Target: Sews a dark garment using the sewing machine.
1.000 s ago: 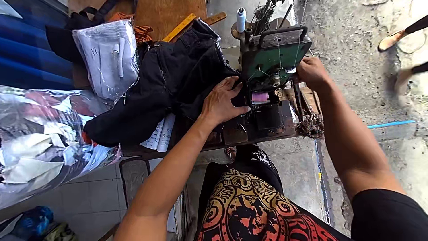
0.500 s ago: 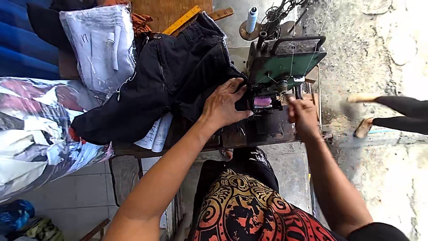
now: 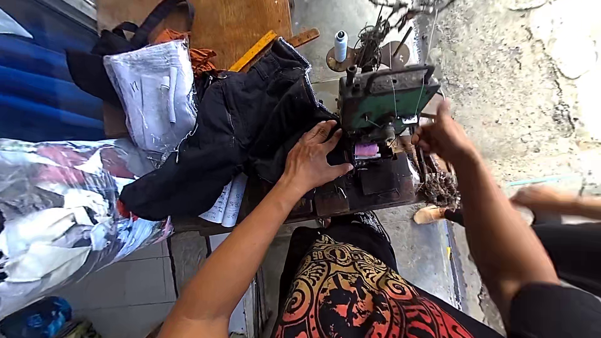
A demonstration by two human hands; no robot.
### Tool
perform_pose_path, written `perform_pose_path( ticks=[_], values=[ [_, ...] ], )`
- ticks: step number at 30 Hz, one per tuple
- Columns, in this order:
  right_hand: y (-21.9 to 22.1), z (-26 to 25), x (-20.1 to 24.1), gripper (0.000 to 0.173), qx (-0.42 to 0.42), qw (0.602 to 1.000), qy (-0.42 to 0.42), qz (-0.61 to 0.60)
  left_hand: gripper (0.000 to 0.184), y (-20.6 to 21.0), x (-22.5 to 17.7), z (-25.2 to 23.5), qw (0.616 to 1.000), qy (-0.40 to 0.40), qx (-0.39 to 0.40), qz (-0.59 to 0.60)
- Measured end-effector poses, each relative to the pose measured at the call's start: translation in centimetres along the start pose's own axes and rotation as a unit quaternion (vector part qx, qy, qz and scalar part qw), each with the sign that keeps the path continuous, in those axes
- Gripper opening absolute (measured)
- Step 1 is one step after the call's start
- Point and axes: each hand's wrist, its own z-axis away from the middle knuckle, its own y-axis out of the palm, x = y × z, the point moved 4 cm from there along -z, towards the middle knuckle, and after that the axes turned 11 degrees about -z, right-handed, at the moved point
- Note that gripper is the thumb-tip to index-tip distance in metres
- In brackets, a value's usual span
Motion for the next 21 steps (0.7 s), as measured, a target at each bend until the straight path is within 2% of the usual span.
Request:
perform_pose_path(
  ticks=[2, 5, 6, 9, 13, 18, 21],
  values=[
    [2.5, 3.9, -1.2, 0.087, -0.079, 0.991, -0.107, 0.01, 0.079, 0.1, 0.1, -0.2, 1.0, 0.0, -0.015, 0.004],
    [9.8, 7.5, -2.5, 0.03, -0.096, 0.967, -0.235, -0.002, 0.079, -0.1, 0.1, -0.4, 1.0, -0.005, -0.006, -0.008],
    [12.1, 8.3, -2.5, 0.022, -0.09, 0.964, -0.247, -0.028, 0.08, -0.1, 0.1, -0.3, 1.0, -0.004, -0.002, -0.011],
    [16.0, 8.1, -2.8, 0.027, -0.098, 0.962, -0.222, -0.128, 0.081, -0.4, 0.3, -0.7, 1.0, -0.003, -0.006, -0.027],
    [16.1, 6.8, -3.3, 0.017, -0.094, 0.959, -0.156, -0.219, 0.081, -0.5, 0.7, -1.2, 0.999, -0.009, 0.01, -0.031],
    [16.2, 6.7, -3.5, 0.015, -0.091, 0.959, -0.107, -0.245, 0.081, -0.5, 1.0, -1.6, 0.999, -0.007, 0.011, -0.036],
    [16.3, 6.8, -3.0, 0.013, -0.101, 0.96, -0.109, -0.235, 0.083, -0.8, 1.3, -1.9, 0.998, -0.004, 0.051, -0.035]
  ],
)
